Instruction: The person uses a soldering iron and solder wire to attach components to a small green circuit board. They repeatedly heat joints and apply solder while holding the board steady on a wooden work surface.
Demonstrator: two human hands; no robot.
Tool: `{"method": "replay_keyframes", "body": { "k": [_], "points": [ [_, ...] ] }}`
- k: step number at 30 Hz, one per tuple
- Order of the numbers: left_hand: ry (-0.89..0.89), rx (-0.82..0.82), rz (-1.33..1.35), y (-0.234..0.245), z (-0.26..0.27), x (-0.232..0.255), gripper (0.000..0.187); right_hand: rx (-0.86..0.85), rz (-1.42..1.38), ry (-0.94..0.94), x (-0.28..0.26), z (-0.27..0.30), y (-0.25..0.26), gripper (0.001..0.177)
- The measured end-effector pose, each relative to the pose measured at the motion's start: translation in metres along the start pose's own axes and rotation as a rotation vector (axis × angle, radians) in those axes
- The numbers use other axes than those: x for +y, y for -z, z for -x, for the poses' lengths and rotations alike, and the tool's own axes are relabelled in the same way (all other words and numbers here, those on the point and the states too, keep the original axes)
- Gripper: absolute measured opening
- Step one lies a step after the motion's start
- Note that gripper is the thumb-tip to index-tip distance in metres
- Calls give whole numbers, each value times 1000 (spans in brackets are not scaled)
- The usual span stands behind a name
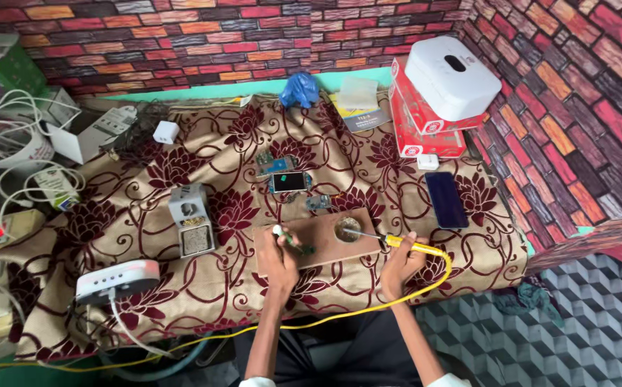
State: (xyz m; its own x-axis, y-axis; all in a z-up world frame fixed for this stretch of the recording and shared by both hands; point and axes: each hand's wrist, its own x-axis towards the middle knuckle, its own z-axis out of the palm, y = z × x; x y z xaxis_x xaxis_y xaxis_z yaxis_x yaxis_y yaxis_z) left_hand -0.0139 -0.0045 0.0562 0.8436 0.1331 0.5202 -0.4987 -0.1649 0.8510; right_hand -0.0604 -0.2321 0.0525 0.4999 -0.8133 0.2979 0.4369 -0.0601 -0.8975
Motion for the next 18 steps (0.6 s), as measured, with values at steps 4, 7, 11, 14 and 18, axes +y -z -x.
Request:
{"method": "replay_keyframes", "body": {
  "k": [4,7,11,14,18],
  "points": [
    [-107,37,11,-1,7,-9,25,-22,114,60,-1,2,0,32],
    [-36,3,21,-2,8,-15,24,-23,-43,9,-8,0,-4,29],
    [-32,-3,-26,-3,9,-19,25,7,-11,-87,-19,0,-2,30],
    [-93,20,-58,1,8,-18,27,208,-267,-276,-23,4,7,28],
    [-121,32,-44,2,6,-6,27,248,-379,-373,-11,25,14,20]
  ]
}}
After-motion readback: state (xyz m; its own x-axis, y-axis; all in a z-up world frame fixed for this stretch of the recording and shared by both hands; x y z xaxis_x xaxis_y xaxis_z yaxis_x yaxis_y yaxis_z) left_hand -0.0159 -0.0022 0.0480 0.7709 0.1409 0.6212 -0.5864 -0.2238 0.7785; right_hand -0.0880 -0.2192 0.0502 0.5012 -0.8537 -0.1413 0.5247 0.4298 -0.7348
